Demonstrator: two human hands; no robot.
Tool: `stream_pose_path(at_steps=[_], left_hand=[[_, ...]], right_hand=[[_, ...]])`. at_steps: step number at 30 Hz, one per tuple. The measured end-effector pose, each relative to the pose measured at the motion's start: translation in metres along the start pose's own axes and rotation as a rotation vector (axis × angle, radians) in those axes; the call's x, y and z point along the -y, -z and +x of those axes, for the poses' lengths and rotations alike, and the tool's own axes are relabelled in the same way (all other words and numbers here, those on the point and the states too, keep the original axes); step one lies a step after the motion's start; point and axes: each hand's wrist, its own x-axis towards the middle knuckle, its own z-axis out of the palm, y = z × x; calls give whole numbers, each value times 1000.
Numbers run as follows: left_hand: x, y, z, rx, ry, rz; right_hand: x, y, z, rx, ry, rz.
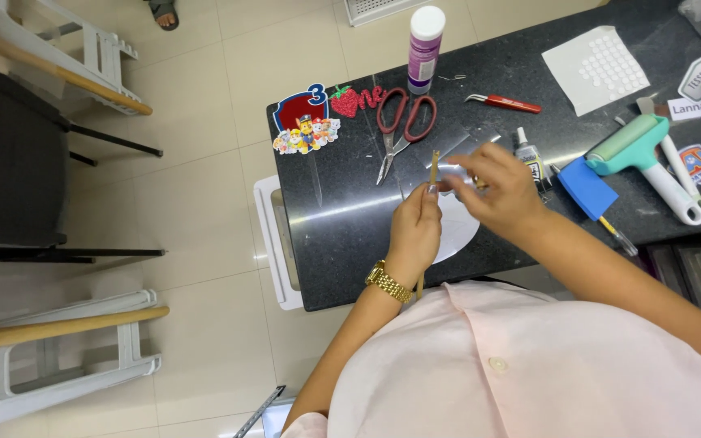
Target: Attaching wooden support sticks to paper cutouts using glue to create cake toppers.
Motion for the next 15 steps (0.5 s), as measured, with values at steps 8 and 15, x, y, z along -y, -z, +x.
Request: stream_pose_path(at_steps=[8, 15], left_hand=[[1, -7, 2, 13, -40, 54], [0, -9, 0, 13, -15, 45]], right_hand=[[-5, 9, 30, -43, 274, -208], [-28, 3, 26, -4, 421, -323]])
